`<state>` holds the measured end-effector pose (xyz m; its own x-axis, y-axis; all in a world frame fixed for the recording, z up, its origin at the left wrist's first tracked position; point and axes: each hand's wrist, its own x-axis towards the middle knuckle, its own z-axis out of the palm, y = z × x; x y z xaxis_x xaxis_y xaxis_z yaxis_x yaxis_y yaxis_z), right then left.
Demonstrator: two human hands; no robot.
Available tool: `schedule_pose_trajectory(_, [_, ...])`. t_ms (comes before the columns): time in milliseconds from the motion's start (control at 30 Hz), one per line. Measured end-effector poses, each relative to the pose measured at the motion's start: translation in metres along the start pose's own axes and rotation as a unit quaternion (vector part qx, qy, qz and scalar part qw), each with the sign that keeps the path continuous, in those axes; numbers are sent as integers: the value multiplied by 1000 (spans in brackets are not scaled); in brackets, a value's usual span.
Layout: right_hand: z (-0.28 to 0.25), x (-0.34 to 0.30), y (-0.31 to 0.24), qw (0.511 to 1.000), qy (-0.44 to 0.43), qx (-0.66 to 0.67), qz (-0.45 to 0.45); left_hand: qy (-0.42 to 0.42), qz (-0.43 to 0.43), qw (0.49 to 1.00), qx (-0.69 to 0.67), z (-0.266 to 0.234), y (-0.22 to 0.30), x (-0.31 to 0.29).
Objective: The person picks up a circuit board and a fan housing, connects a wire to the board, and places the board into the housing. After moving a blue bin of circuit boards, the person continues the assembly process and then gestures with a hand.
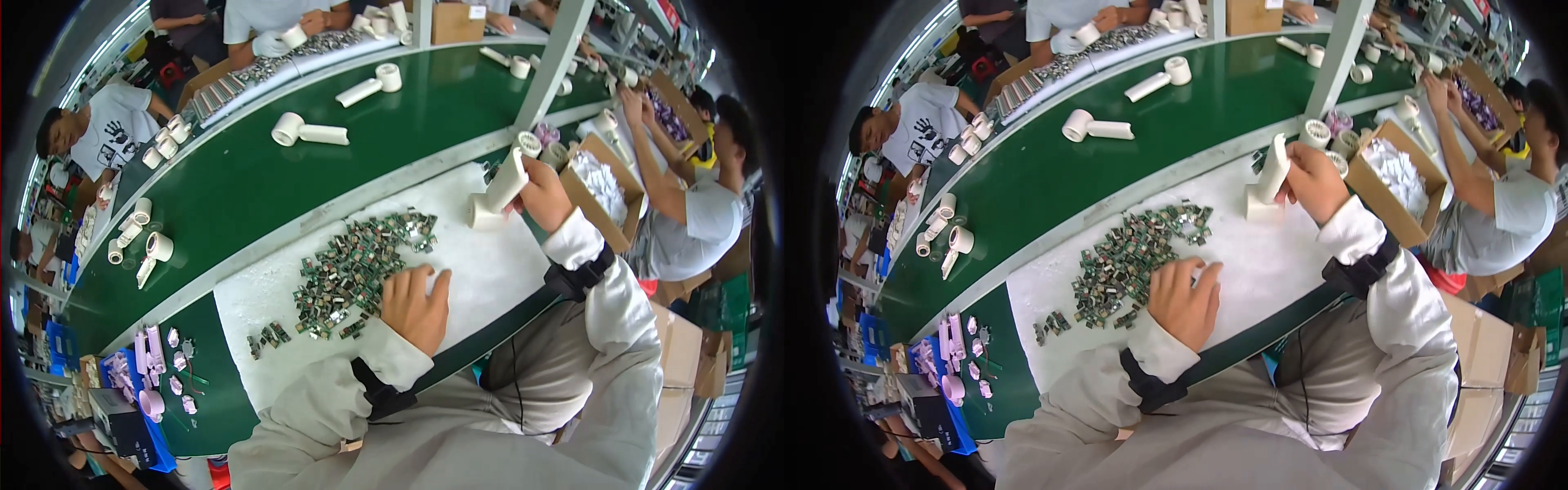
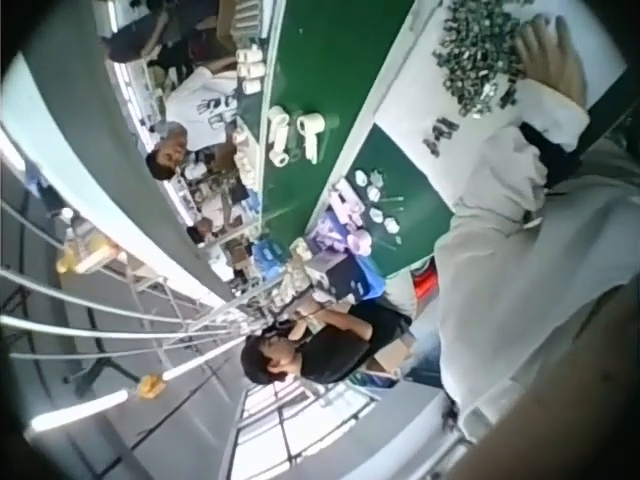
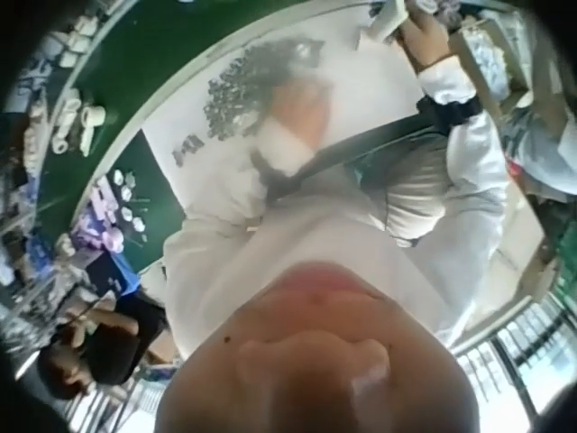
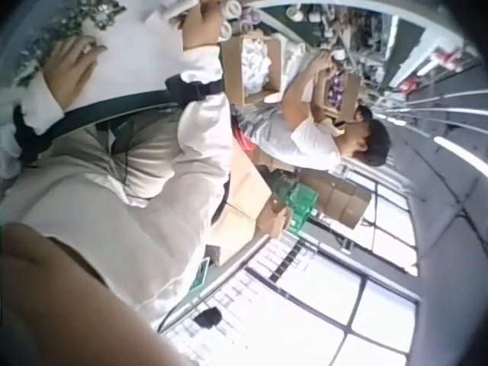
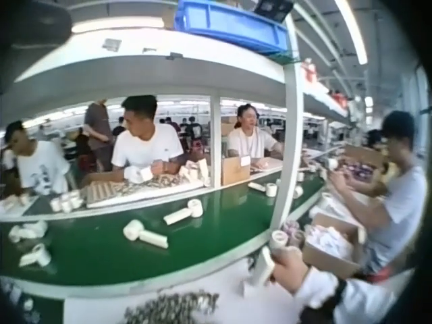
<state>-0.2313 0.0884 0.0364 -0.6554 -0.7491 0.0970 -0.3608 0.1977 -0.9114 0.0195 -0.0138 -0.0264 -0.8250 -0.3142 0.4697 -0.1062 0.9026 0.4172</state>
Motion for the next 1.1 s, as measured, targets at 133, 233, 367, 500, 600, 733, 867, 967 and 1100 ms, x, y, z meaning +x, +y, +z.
schedule_pose_trajectory(133, [-10,79,-10,995,51,-83,9,35,49,998,8,8,-10,-10])
schedule_pose_trajectory(233, [-21,147,-4,986,77,-147,24,60,62,996,12,13,-9,-8])
schedule_pose_trajectory(367, [10,210,27,945,63,-319,25,20,61,998,-3,17,-1,-4])
schedule_pose_trajectory(500, [84,235,-8,900,-3,-435,-22,48,72,994,-59,14,-6,-9])
schedule_pose_trajectory(600, [128,267,-26,866,-25,-493,-82,55,72,990,-106,23,-6,-14])
schedule_pose_trajectory(733, [126,354,23,812,-70,-550,-180,63,101,981,-154,51,3,-14])
schedule_pose_trajectory(867, [126,408,78,723,-149,-646,-194,40,102,972,-207,53,9,-7])
schedule_pose_trajectory(967, [153,404,77,644,-112,-726,-210,24,61,963,-260,56,5,-6])
schedule_pose_trajectory(1100, [110,409,78,673,-21,-695,-251,73,74,984,-145,66,3,-5])
